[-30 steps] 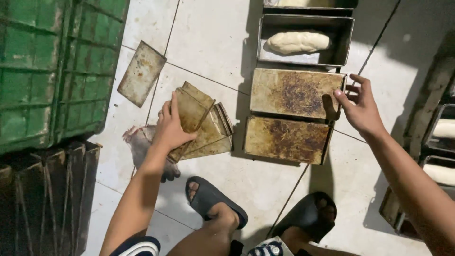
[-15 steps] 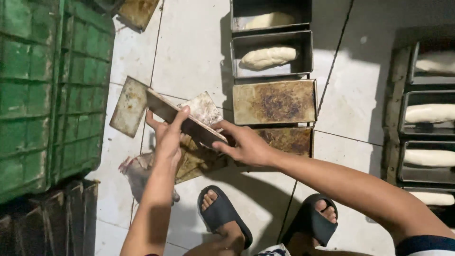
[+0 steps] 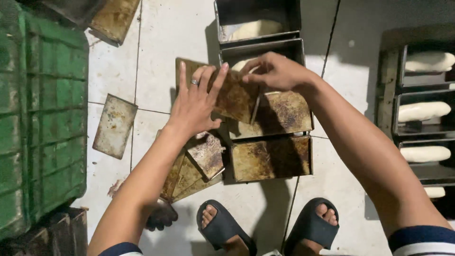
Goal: Placing bread dough into metal baking tins and stacking them on the floor
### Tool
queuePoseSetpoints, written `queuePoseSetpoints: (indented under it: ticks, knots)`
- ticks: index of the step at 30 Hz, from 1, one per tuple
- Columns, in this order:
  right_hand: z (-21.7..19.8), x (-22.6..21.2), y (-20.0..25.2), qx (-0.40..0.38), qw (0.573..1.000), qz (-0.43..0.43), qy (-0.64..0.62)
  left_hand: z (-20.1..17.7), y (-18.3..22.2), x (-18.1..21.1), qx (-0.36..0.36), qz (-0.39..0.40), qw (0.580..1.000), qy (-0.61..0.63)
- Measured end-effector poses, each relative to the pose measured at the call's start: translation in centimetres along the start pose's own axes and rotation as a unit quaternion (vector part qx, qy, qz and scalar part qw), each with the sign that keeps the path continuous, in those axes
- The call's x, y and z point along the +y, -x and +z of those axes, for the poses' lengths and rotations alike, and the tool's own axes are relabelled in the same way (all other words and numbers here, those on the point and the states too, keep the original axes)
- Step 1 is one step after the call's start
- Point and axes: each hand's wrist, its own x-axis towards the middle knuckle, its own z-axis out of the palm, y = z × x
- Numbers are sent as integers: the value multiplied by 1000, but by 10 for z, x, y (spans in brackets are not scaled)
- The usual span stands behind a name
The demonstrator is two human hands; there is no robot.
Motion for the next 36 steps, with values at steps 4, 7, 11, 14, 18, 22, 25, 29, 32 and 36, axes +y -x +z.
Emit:
queuePoseSetpoints:
  ticks: [4,7,11,14,18,22,25,29,32,36]
  knots:
    - [-13,0,-6,-31,992,5,-126,6,-10,-2,29,27,999,-29]
    - [-14,3,-10,-57,992,1,-116,-1,-22,-7,-35,7,999,28]
    - [-18,27,-27,91,989,-60,103,18,-31,-51,-80,-33,996,-24]
    - [-15,71,-25,163,927,-85,328,40,-26,-86,-120,-97,988,-10]
    - [-12,115,-23,162,851,-106,489,45,-28,-103,-153,-119,980,32]
    - [-14,113,-29,152,844,-88,506,46,-34,-110,-184,-112,976,38]
    - [-19,109,-33,177,859,-120,465,54,-40,-116,-168,-81,982,24]
    - [-21,113,-47,153,875,-73,454,59,-44,-118,-158,-76,984,30]
    - [-22,117,-52,137,872,-56,467,55,-46,-113,-158,-82,982,55]
    - [-23,115,-48,149,877,-79,449,48,-47,-109,-168,-84,979,76]
